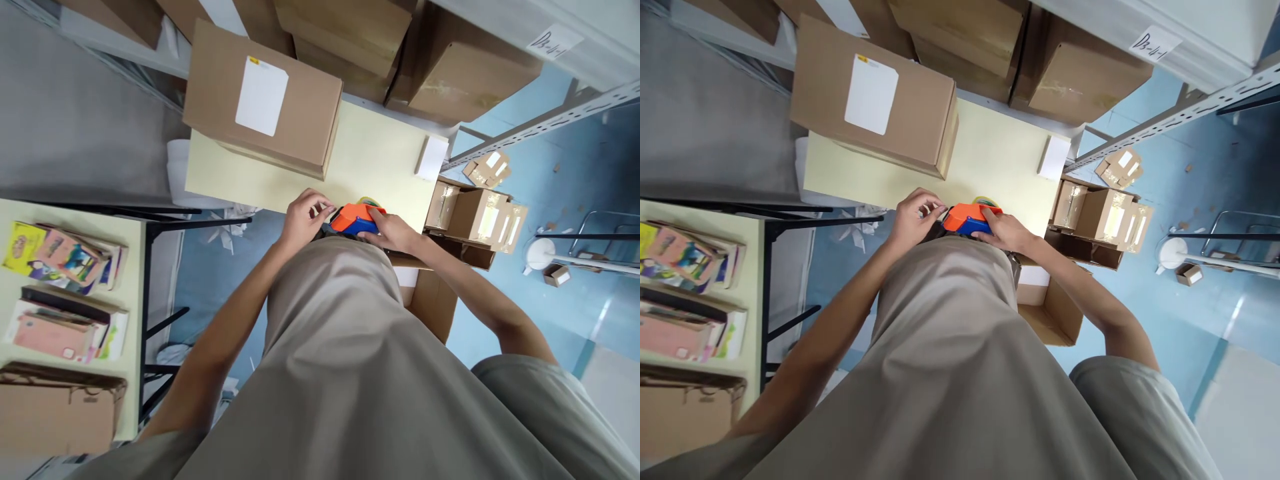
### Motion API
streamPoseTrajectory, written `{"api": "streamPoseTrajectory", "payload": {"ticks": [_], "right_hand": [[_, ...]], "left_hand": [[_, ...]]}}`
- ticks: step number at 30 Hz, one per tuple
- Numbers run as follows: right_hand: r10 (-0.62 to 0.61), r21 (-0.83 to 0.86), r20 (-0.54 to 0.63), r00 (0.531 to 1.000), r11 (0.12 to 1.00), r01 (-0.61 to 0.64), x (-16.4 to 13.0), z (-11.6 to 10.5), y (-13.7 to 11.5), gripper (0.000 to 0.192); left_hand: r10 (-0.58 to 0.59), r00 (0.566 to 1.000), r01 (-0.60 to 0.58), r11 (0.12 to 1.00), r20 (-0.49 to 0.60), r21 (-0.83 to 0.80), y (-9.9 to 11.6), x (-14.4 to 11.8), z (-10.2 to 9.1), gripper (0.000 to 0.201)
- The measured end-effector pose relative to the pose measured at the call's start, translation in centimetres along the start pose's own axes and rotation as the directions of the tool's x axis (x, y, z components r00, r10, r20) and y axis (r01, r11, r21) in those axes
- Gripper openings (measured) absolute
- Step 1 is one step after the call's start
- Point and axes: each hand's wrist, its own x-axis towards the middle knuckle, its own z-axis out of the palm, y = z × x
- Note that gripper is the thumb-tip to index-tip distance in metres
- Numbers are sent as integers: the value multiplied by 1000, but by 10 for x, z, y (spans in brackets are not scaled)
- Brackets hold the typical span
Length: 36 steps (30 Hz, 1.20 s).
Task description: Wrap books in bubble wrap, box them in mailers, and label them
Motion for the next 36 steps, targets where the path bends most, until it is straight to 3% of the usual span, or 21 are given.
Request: {"api": "streamPoseTrajectory", "payload": {"ticks": [5,9,15,19,24,29,36], "right_hand": [[68,-75,60,996,995,-63,25,1,-5,67],[138,-119,116,984,985,-124,23,0,-7,68],[176,-111,66,982,980,-168,16,-13,-6,67],[236,-172,95,967,961,-217,10,-27,1,60],[349,-236,82,934,917,-322,-8,-35,31,60],[361,-233,-17,932,905,-355,4,-20,54,67],[390,-218,-103,915,889,-403,38,6,58,72]], "left_hand": [[-154,988,150,983,-32,-104,-49,2,5,29],[-176,984,172,979,-29,-112,-71,4,17,28],[-135,988,125,986,-81,-112,-78,20,29,25],[-166,972,146,982,-169,-123,-93,30,7,31],[-254,936,226,965,-243,-136,-113,39,-22,28],[-273,911,221,956,-310,-191,-111,50,-7,26],[-250,856,201,967,-452,-155,-121,63,2,26]]}}
